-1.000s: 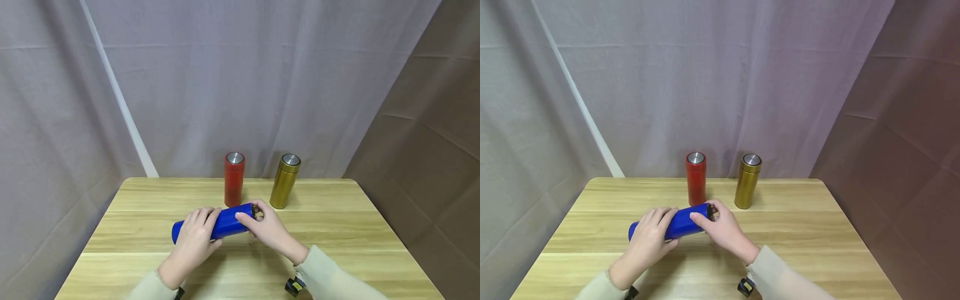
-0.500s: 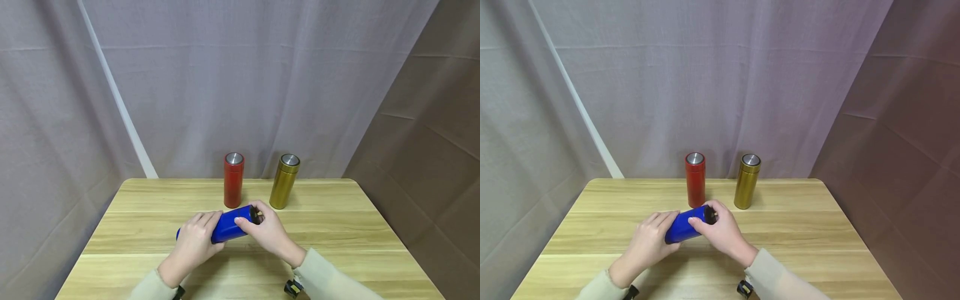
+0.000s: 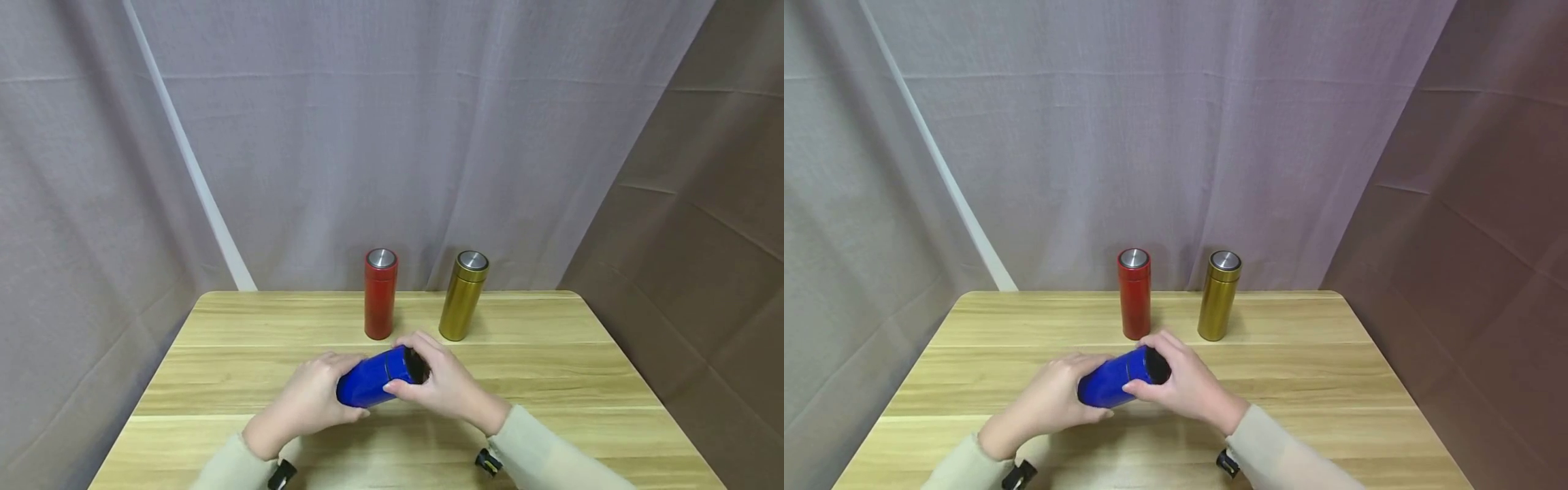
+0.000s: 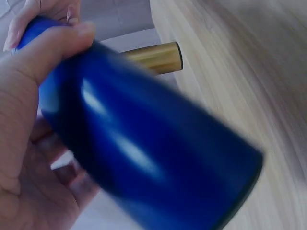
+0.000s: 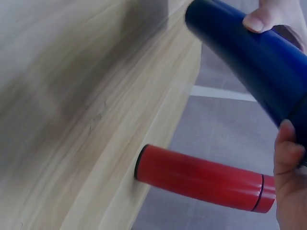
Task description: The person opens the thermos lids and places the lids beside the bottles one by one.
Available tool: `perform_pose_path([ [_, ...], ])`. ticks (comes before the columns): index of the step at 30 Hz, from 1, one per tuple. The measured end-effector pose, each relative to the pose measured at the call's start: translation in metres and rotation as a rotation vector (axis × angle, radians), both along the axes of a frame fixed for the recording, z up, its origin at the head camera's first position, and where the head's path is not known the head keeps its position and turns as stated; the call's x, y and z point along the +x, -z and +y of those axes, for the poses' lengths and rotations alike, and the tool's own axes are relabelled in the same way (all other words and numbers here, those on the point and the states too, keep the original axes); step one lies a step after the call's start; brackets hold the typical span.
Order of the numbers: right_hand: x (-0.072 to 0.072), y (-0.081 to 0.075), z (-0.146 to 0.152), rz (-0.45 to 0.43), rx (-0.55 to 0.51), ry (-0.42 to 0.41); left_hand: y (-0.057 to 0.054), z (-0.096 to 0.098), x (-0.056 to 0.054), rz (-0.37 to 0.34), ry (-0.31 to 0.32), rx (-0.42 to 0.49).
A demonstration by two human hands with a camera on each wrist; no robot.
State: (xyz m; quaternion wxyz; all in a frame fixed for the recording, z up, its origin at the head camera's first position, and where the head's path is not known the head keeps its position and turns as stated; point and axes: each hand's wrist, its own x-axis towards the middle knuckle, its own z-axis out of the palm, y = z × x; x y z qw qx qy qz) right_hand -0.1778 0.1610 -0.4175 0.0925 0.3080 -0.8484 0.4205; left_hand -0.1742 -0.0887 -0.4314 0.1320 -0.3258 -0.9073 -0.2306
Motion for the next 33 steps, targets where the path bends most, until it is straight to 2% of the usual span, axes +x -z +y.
perform_pose_path([
  [2, 0.0, -0.001, 0.001, -0.05, -0.004, -0.007, -0.001, -0.001, 0.0, -0.016, -0.016, 0.009],
  [3, -0.001, -0.001, 0.001, -0.094, -0.017, 0.0, 0.0, -0.001, 0.0, 0.005, -0.032, 0.007],
  [8, 0.0, -0.004, -0.002, -0.342, -0.058, 0.095, 0.006, -0.001, 0.0, 0.217, -0.116, -0.02],
  [10, 0.0, -0.004, -0.003, -0.402, -0.041, 0.117, 0.009, -0.001, 0.0, 0.285, -0.131, -0.029],
  [12, 0.001, -0.003, -0.004, -0.438, -0.022, 0.126, 0.01, -0.001, 0.0, 0.319, -0.133, -0.04],
  [14, 0.001, -0.002, -0.004, -0.454, -0.014, 0.128, 0.012, -0.002, 0.0, 0.328, -0.13, -0.049],
  [21, 0.0, 0.0, -0.004, -0.385, 0.012, 0.145, 0.012, -0.003, 0.0, 0.346, -0.129, -0.047],
  [28, 0.002, 0.001, -0.002, -0.391, -0.003, 0.118, 0.009, -0.004, -0.002, 0.41, -0.108, -0.026],
  [33, 0.002, 0.003, 0.0, -0.38, 0.001, 0.068, 0.008, -0.005, -0.004, 0.421, -0.088, -0.035],
])
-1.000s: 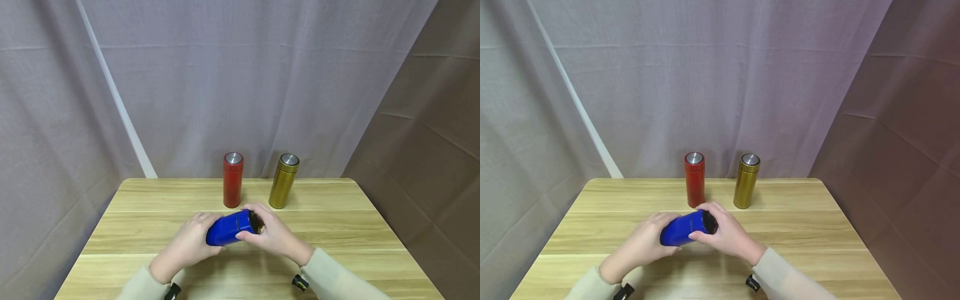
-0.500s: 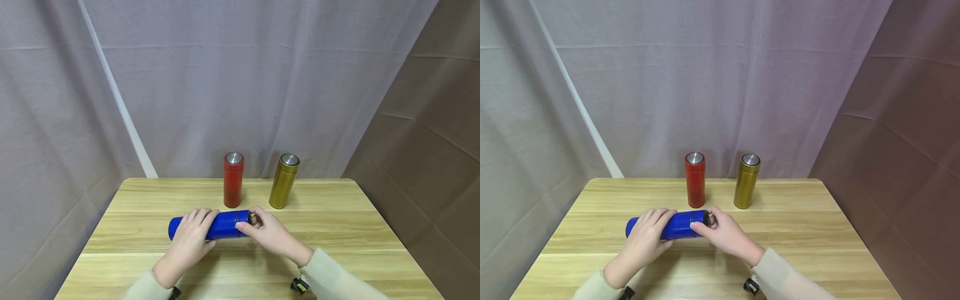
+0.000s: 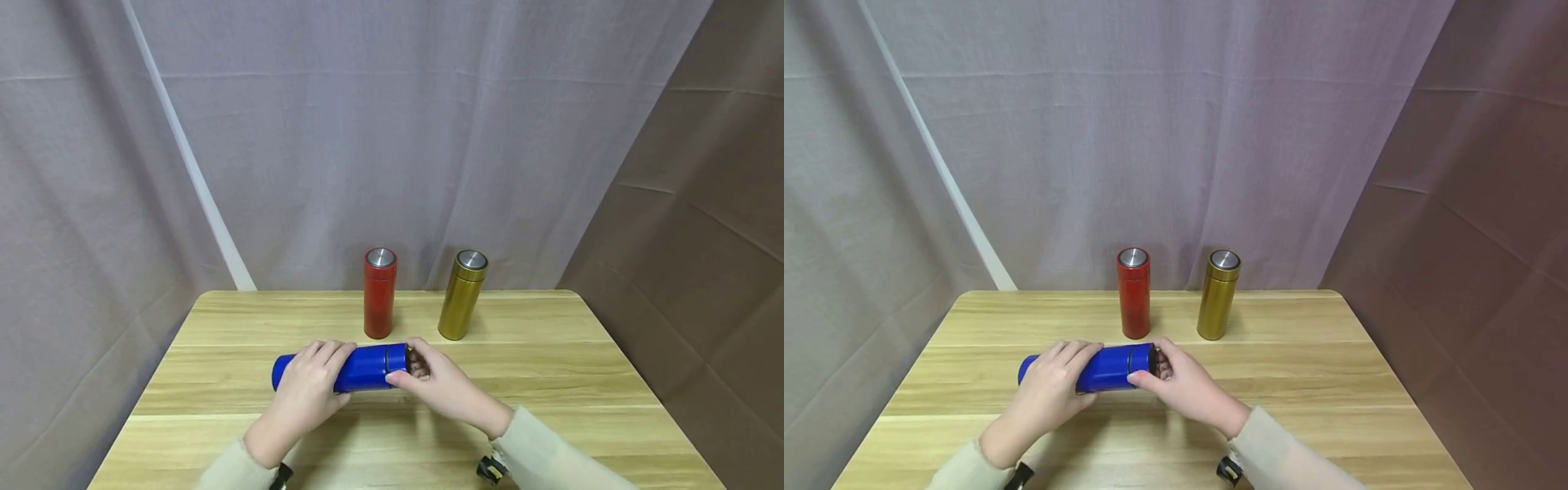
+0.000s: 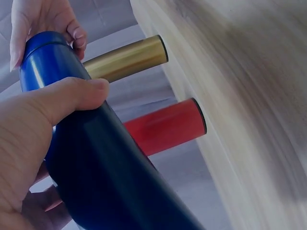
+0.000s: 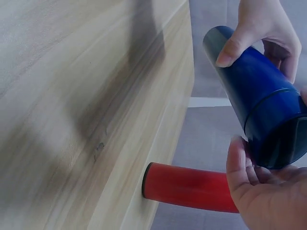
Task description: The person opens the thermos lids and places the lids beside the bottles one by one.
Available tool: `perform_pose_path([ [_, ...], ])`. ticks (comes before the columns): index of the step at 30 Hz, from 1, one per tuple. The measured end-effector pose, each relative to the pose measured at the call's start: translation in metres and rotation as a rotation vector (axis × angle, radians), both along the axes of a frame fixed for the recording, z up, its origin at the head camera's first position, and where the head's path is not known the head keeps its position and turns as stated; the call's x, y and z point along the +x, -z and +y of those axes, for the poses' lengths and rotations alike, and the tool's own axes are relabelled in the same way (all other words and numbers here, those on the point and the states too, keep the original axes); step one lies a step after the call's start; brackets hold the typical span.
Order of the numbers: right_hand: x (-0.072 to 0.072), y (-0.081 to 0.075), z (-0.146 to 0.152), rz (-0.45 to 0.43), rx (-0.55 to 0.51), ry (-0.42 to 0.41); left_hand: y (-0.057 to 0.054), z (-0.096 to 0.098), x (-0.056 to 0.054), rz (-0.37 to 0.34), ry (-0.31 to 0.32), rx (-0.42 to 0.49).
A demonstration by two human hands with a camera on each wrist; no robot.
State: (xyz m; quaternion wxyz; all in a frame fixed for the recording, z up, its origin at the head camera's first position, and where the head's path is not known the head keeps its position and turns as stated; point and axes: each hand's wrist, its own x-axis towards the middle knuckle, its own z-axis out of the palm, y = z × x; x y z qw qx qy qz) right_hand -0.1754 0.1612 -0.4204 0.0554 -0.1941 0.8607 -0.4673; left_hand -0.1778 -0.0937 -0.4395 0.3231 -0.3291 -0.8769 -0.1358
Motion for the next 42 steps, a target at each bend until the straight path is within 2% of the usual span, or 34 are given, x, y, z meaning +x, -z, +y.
perform_pose_path([
  [2, 0.001, 0.0, 0.001, 0.033, 0.016, -0.023, 0.0, 0.0, 0.0, -0.021, 0.003, -0.009],
  [6, 0.003, -0.001, 0.004, 0.205, 0.121, -0.097, 0.0, -0.001, -0.001, -0.126, 0.009, -0.01],
  [10, 0.003, -0.002, 0.005, 0.475, 0.307, -0.181, 0.002, -0.003, -0.001, -0.235, 0.017, 0.001],
  [13, 0.001, 0.001, 0.007, 0.733, 0.429, -0.227, 0.004, -0.004, -0.001, -0.258, 0.026, 0.013],
  [15, -0.001, 0.004, 0.008, 0.838, 0.467, -0.231, 0.005, -0.004, -0.002, -0.265, 0.031, 0.026],
  [17, -0.001, 0.005, 0.008, 0.813, 0.454, -0.201, 0.007, -0.004, -0.001, -0.265, 0.033, 0.037],
  [18, 0.0, 0.006, 0.007, 0.736, 0.436, -0.175, 0.008, -0.004, -0.001, -0.262, 0.029, 0.041],
  [20, 0.001, 0.005, 0.004, 0.526, 0.372, -0.104, 0.009, -0.003, 0.0, -0.237, 0.02, 0.046],
  [23, 0.003, 0.003, 0.0, 0.216, 0.236, 0.011, 0.01, -0.002, 0.001, -0.16, 0.015, 0.044],
  [25, 0.002, 0.002, -0.001, 0.094, 0.181, 0.054, 0.01, -0.001, 0.001, -0.108, 0.02, 0.044],
  [27, 0.002, 0.002, -0.001, 0.038, 0.147, 0.065, 0.01, -0.001, 0.001, -0.071, 0.021, 0.04],
  [31, 0.001, 0.004, 0.0, 0.015, 0.128, 0.065, 0.01, 0.0, 0.001, -0.053, 0.009, 0.029],
  [36, 0.001, 0.005, 0.0, 0.021, 0.077, 0.041, 0.01, -0.002, 0.0, -0.09, 0.011, 0.027],
  [39, 0.002, 0.005, 0.001, 0.15, 0.107, -0.025, 0.01, -0.003, -0.001, -0.141, 0.019, 0.037],
  [42, 0.002, 0.005, 0.002, 0.378, 0.218, -0.096, 0.01, -0.005, -0.002, -0.201, 0.022, 0.049],
])
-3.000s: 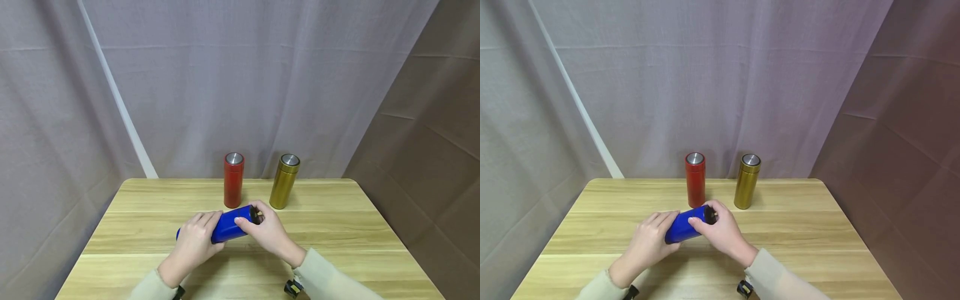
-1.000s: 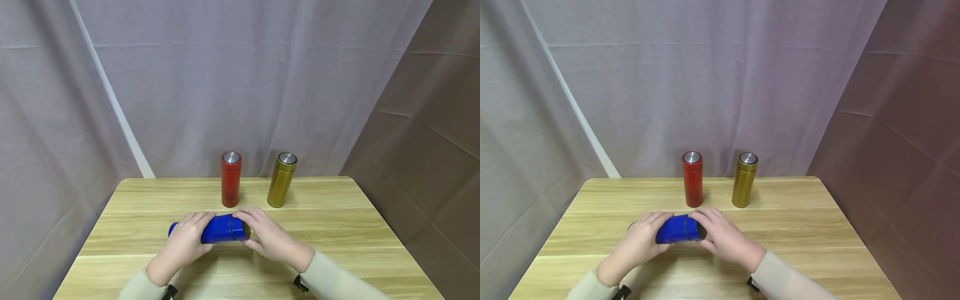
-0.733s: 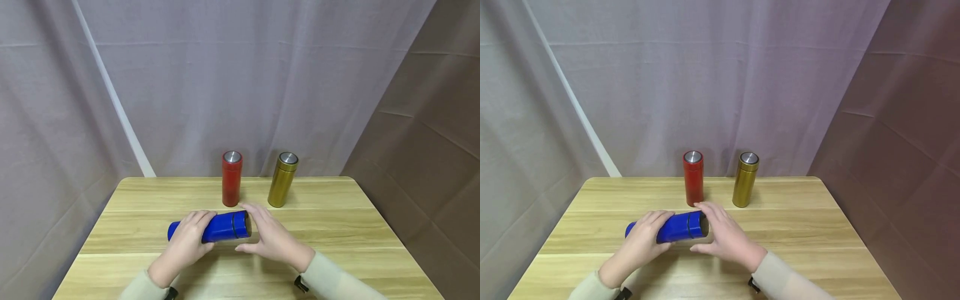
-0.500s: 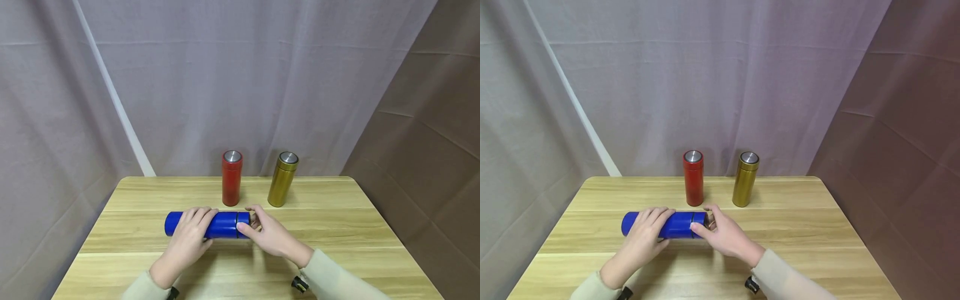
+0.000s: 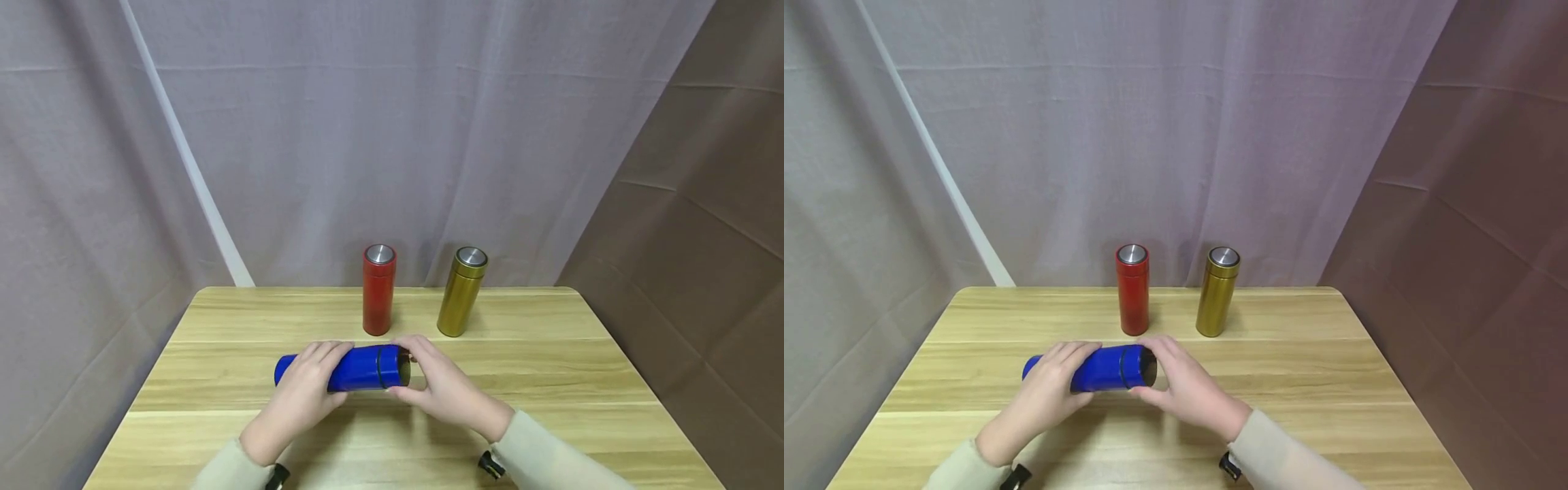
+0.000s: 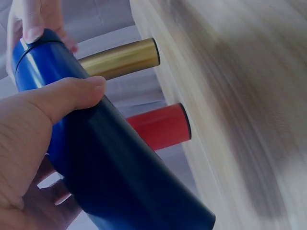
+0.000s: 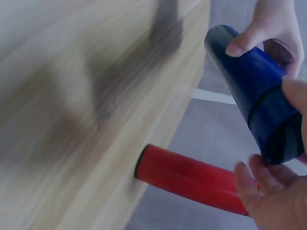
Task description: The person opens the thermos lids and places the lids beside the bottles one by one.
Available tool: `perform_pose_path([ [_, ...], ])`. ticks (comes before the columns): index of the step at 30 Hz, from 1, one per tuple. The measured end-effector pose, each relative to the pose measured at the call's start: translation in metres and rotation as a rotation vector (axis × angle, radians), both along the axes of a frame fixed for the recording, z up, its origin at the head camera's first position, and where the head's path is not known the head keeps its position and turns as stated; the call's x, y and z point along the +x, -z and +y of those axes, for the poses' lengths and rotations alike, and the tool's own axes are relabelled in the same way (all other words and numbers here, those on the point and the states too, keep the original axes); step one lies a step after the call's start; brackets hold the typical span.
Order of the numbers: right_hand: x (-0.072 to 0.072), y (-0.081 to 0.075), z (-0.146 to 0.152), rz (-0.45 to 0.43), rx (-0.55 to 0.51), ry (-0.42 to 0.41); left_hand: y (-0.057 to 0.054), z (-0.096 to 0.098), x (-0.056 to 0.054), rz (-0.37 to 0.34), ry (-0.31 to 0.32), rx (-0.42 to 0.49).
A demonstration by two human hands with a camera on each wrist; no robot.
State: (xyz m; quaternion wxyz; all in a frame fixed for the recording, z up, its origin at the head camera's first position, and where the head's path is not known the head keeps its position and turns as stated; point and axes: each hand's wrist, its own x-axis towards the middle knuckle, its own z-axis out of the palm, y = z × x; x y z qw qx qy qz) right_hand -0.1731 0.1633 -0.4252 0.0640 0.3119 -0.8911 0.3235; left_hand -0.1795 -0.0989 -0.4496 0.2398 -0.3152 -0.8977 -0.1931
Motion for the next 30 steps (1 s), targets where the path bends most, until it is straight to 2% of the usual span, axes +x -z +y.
perform_pose_path([
  [3, -0.0002, 0.0007, 0.0002, 0.187, 0.103, -0.033, 0.0008, -0.0019, -0.0001, -0.032, -0.006, 0.004],
  [5, -0.0002, 0.0018, 0.0003, 0.227, 0.121, -0.03, 0.0014, -0.0022, -0.0002, -0.031, -0.011, 0.002],
  [7, 0.0005, 0.002, 0.0, 0.164, 0.093, 0.001, 0.0014, -0.0018, -0.0001, -0.019, -0.014, 0.001],
  [13, 0.0011, -0.0027, -0.002, -0.238, -0.089, 0.158, 0.0006, 0.0001, 0.0011, 0.07, -0.017, -0.018],
  [15, 0.0004, -0.0033, -0.0019, -0.298, -0.096, 0.181, 0.0, 0.0004, 0.0015, 0.105, -0.021, -0.027],
  [20, -0.0014, -0.0024, -0.0008, -0.319, -0.109, 0.188, -0.0011, 0.0013, 0.0019, 0.137, -0.034, -0.04],
  [25, -0.0014, -0.0017, -0.001, -0.28, -0.117, 0.187, -0.0013, 0.0017, 0.0022, 0.127, -0.042, -0.041],
  [30, 0.0004, -0.0048, -0.0014, -0.283, -0.114, 0.153, -0.0022, 0.0013, 0.0014, 0.109, -0.03, -0.031],
])
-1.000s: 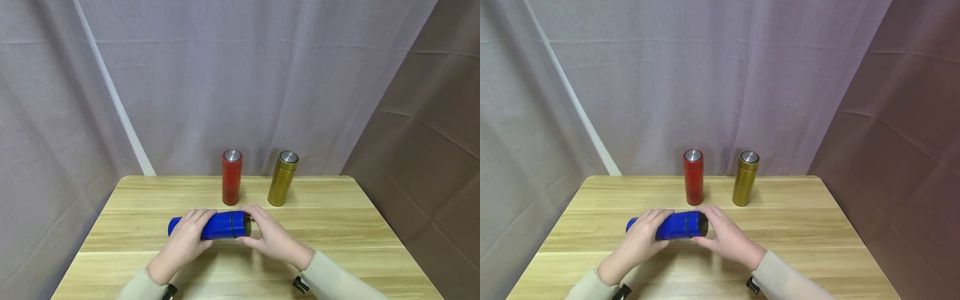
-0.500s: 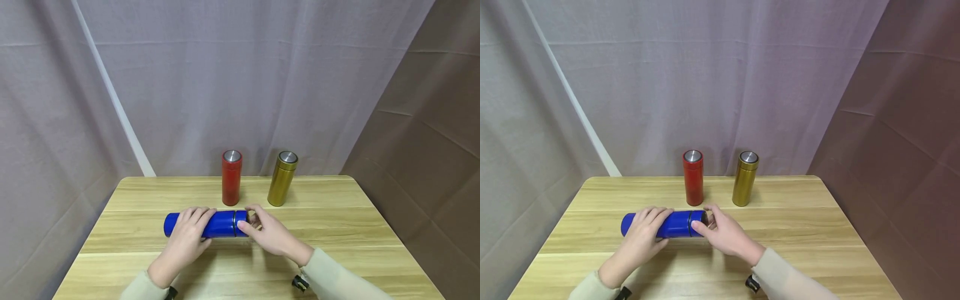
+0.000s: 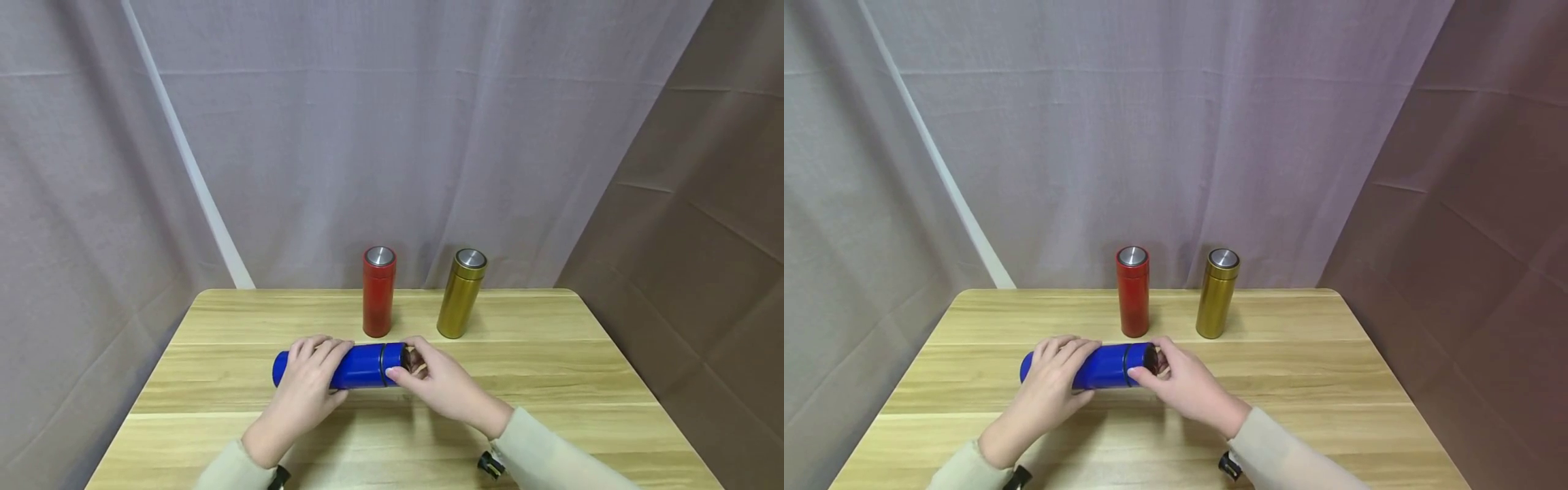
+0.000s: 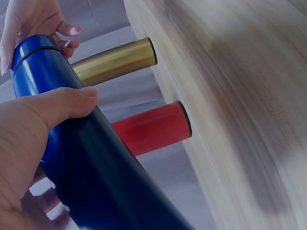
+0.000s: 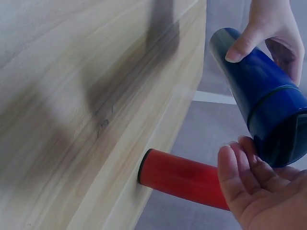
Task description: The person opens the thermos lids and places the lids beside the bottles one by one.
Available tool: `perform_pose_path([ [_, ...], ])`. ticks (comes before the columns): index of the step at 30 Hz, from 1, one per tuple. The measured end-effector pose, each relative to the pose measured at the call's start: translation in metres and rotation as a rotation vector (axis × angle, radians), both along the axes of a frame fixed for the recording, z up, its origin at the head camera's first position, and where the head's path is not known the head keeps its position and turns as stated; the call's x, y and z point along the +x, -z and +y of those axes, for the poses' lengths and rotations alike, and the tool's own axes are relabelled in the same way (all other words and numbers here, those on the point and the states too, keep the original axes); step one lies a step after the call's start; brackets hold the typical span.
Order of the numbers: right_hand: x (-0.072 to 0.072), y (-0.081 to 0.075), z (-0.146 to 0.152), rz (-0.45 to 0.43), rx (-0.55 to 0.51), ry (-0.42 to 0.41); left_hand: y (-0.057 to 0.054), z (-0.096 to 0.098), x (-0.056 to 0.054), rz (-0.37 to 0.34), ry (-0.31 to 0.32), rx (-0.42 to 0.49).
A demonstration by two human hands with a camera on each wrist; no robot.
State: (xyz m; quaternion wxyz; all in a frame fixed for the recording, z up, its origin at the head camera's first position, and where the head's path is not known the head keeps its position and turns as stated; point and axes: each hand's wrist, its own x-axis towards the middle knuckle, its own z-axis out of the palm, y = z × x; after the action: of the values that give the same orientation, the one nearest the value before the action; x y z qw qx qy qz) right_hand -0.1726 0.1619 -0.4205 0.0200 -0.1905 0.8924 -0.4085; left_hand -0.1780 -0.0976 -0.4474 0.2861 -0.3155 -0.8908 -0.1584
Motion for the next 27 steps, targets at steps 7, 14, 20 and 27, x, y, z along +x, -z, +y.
perform_pose_path([
  [7, 0.002, -0.0013, 0.0017, 0.114, 0.04, -0.085, -0.003, -0.0019, 0.0009, -0.066, -0.007, -0.017],
  [14, -0.0048, 0.004, 0.0063, 0.687, 0.298, -0.298, -0.0029, -0.0051, 0.0012, -0.239, -0.01, 0.005],
  [20, -0.0051, 0.0064, 0.0058, 0.712, 0.303, -0.282, -0.0028, -0.0045, 0.002, -0.256, -0.017, 0.008],
  [27, -0.0011, 0.0006, 0.0016, 0.379, 0.067, -0.213, -0.0017, -0.004, 0.0019, -0.23, -0.02, 0.004],
])
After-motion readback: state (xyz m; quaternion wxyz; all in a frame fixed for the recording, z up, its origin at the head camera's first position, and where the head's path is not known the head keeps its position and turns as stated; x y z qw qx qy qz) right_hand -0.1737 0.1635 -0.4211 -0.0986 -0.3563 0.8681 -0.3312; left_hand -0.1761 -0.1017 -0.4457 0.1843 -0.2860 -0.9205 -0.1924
